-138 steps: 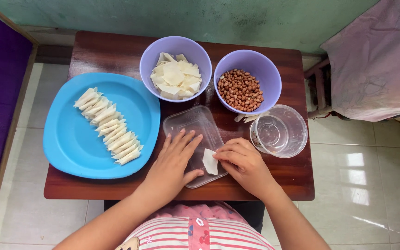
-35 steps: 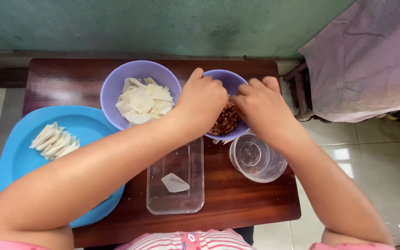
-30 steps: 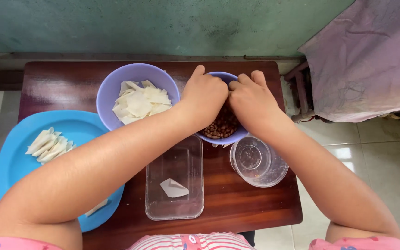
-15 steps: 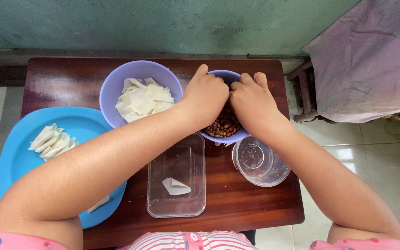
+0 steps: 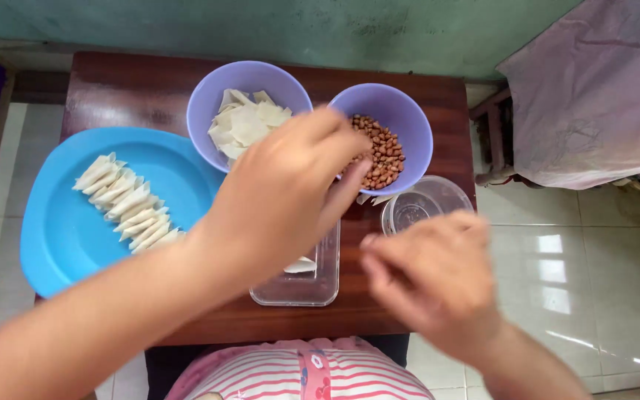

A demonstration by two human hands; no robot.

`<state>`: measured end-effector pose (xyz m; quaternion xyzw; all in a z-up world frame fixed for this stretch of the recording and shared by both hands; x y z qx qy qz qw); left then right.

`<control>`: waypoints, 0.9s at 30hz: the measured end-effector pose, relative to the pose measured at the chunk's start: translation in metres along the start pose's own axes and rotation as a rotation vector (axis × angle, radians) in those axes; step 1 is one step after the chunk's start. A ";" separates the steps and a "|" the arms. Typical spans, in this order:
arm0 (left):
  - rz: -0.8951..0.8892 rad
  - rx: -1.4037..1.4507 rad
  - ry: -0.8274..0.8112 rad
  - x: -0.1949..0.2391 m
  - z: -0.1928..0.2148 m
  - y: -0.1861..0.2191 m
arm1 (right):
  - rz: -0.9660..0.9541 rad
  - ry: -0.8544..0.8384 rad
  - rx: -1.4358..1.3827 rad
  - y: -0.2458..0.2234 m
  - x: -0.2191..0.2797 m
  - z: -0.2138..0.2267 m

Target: The person places a square wrapper on a clear plastic tray, adds peanuts from a bowl, and folds the wrapper into a triangular packet. The finished packets are placed on a blue plate. The person repeats this process multiple times.

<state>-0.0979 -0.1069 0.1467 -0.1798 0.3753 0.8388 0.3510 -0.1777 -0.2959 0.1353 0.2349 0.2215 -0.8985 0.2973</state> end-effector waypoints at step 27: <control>0.178 -0.106 0.000 0.190 -0.067 -0.032 | -0.298 -0.125 -0.284 -0.005 0.072 -0.138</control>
Point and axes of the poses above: each hand's wrist, its own x-axis away from the middle knuckle, its own z-axis out of the back of the hand, y = z × x, the point moved 1 cm from there along -x, towards the middle knuckle, and after that the axes turned 3 degrees about y, right-handed, at the moved point
